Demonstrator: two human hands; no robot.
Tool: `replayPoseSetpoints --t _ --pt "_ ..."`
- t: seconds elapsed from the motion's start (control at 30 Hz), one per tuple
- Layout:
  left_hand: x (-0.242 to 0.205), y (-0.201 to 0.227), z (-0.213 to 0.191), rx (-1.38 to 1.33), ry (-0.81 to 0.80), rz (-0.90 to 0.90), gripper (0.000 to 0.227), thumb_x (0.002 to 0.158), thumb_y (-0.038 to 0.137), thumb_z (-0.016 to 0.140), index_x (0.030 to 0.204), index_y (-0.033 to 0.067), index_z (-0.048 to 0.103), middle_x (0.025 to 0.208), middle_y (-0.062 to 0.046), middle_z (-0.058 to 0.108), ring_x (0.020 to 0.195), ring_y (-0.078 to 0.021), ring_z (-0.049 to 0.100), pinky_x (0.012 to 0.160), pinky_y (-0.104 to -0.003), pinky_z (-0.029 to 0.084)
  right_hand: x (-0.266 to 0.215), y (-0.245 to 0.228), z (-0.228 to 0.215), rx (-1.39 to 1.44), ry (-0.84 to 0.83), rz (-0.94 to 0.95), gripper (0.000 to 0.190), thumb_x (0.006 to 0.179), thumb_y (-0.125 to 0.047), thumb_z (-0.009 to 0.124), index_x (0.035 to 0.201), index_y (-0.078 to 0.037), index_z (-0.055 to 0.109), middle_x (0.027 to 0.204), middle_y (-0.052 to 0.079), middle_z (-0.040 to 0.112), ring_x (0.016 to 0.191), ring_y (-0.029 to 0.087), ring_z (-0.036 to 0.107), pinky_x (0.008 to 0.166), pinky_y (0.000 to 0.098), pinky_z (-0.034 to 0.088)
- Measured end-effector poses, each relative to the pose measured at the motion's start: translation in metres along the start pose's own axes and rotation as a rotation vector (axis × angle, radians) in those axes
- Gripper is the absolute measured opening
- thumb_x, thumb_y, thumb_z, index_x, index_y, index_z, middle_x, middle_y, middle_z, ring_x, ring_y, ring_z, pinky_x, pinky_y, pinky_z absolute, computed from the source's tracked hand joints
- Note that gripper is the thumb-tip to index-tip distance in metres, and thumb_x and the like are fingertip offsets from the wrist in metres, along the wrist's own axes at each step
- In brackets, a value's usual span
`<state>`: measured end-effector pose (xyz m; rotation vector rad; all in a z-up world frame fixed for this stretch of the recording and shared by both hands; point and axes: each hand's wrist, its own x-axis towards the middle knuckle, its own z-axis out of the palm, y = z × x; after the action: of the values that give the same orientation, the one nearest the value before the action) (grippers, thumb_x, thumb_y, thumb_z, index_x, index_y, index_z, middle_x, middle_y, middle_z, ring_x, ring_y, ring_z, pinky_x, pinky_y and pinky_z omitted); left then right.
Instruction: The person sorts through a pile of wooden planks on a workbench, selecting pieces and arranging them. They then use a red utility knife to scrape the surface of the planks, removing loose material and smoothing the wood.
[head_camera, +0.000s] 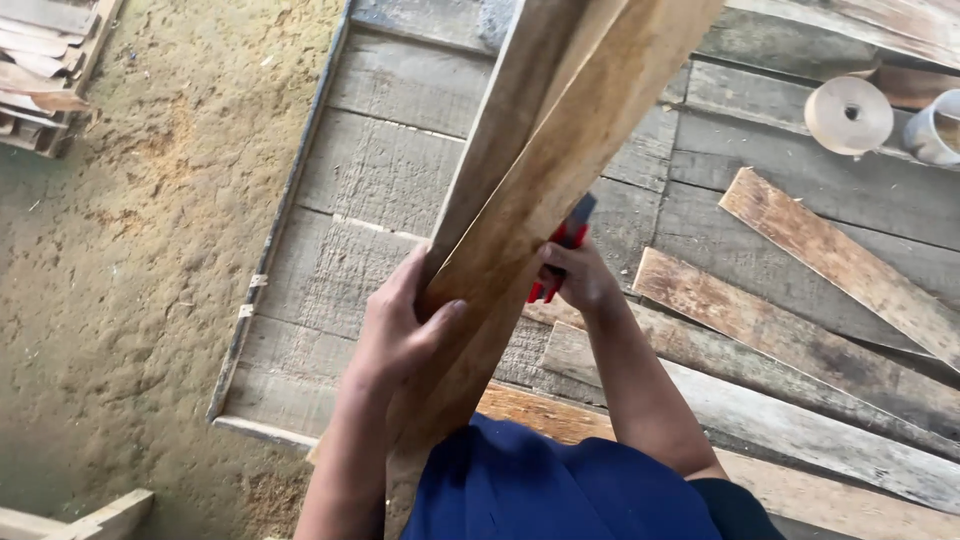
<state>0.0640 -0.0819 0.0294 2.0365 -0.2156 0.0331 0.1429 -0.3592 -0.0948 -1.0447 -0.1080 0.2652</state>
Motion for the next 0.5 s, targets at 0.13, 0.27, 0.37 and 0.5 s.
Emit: replayPoseSetpoints --t 0.13,0.27,0.37,0.5 --pt "0.064 0.032 0.025 0.147 -0.085 0.126 0.077 0.085 0.025 0.078 0.151 0.0032 0.046 0.127 -0.032 0.062 0.105 -0.0567 0.064 0.087 -0.063 0.053 -0.002 -0.043 -0.021 -0.132 0.345 -0.001 0.013 0.077 -0.006 0.077 0.073 -0.005 0.065 0.047 0.015 0.054 0.033 0.026 0.053 0.033 0.0322 0.041" --pt "0.167 0.053 0.043 0.564 -0.027 0.324 0.083 0.088 0.038 0.073 0.157 0.0129 0.033 0.137 -0.020 0.055 0.118 -0.0475 0.054 0.101 -0.066 0.036 0.066 -0.123 -0.025 -0.151 0.473 -0.100 0.027 0.079 -0.032 0.080 0.092 -0.013 0.068 0.062 0.000 0.056 0.040 0.014 0.050 0.035 0.0275 0.038" --pt "0.204 0.112 0.058 0.739 0.119 0.396 0.061 0.096 0.054 0.062 0.139 0.0147 0.041 0.128 -0.013 0.059 0.118 -0.0404 0.053 0.102 -0.062 0.028 0.124 -0.177 -0.032 -0.129 0.390 -0.121 0.035 0.087 -0.047 0.072 0.088 -0.014 0.060 0.065 -0.003 0.051 0.042 0.011 0.050 0.039 0.0248 0.037" --pt "0.143 0.131 0.067 0.710 0.178 0.683 0.045 0.111 0.040 0.064 0.149 0.0169 0.057 0.155 -0.009 0.050 0.142 -0.0379 0.051 0.123 -0.065 0.030 0.130 -0.161 -0.011 -0.200 0.386 -0.107 0.023 0.092 0.001 0.049 0.079 -0.017 0.055 0.066 -0.005 0.047 0.053 0.005 0.043 0.046 0.0237 0.030"
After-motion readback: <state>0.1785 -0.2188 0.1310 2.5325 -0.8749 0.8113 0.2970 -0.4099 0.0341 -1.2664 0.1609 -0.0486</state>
